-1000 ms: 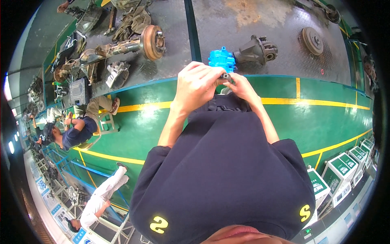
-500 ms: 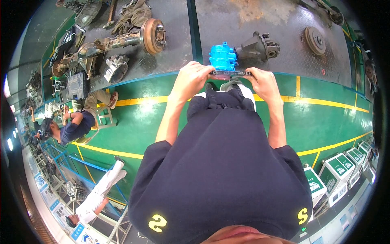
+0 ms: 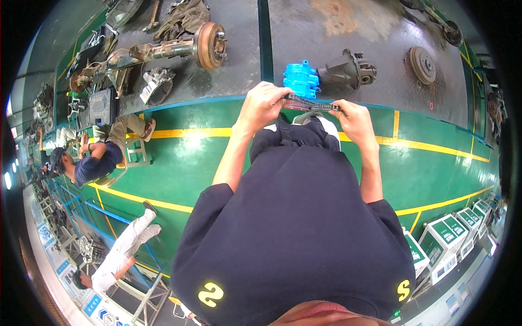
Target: The person holds and aligns a metal engine chain over a white control panel, then walks to a workbench and places a blue housing component over the end of the chain.
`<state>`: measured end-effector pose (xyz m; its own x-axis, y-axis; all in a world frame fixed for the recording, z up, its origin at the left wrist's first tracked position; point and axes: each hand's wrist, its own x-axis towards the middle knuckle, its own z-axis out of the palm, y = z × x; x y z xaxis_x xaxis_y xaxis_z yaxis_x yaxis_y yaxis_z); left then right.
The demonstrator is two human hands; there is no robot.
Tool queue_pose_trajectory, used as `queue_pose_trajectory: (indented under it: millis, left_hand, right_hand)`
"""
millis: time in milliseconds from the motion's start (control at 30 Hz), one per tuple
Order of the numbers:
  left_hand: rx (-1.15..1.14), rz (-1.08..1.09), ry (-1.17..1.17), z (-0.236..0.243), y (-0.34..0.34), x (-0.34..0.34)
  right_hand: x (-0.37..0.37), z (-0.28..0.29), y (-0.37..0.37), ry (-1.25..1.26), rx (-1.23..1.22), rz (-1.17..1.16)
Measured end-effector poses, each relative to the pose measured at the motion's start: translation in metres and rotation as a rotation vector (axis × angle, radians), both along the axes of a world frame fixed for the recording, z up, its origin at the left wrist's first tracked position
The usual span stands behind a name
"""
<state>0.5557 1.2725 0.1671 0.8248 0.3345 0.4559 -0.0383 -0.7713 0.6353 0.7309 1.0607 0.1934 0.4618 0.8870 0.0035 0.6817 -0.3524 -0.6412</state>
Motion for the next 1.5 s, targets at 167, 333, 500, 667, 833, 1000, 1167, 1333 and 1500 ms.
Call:
queue_pose_trajectory:
  millis: [167, 333, 500, 667, 833, 1000, 1167, 1333, 1500]
  left_hand:
    - [-0.007, -0.011, -0.082, 0.051, -0.009, 0.001]
    - [-0.013, 0.043, 0.001, 0.030, 0.000, -0.004]
    - [-0.005, -0.043, 0.115, -0.042, 0.000, -0.003]
    - [-0.043, 0.005, 0.071, -0.036, 0.003, 0.002]
    - [0.015, -0.014, -0.038, 0.022, -0.002, 0.000]
    - [-0.050, 0.017, -0.021, 0.019, -0.006, -0.001]
    - [-0.109, 0.073, 0.066, -0.048, -0.015, -0.007]
    - [-0.224, 0.139, 0.068, -0.057, -0.020, -0.009]
    - [-0.158, 0.133, -0.007, -0.014, -0.011, -0.007]
  right_hand:
    - [0.005, -0.054, 0.002, 0.027, -0.061, -0.092]
    - [-0.004, -0.026, 0.010, -0.111, -0.050, -0.045]
    - [-0.010, 0.043, 0.018, -0.186, 0.167, 0.026]
    - [-0.005, 0.031, 0.013, -0.130, 0.206, -0.051]
    - [-0.008, -0.026, 0.001, -0.135, -0.010, -0.069]
    - [-0.013, -0.020, 0.010, -0.103, -0.007, -0.093]
    - [-0.024, 0.044, 0.012, -0.211, 0.168, 0.007]
    - [-0.024, 0.051, 0.010, -0.102, 0.280, -0.030]
    - [-0.020, 0.009, 0.006, -0.102, 0.131, -0.066]
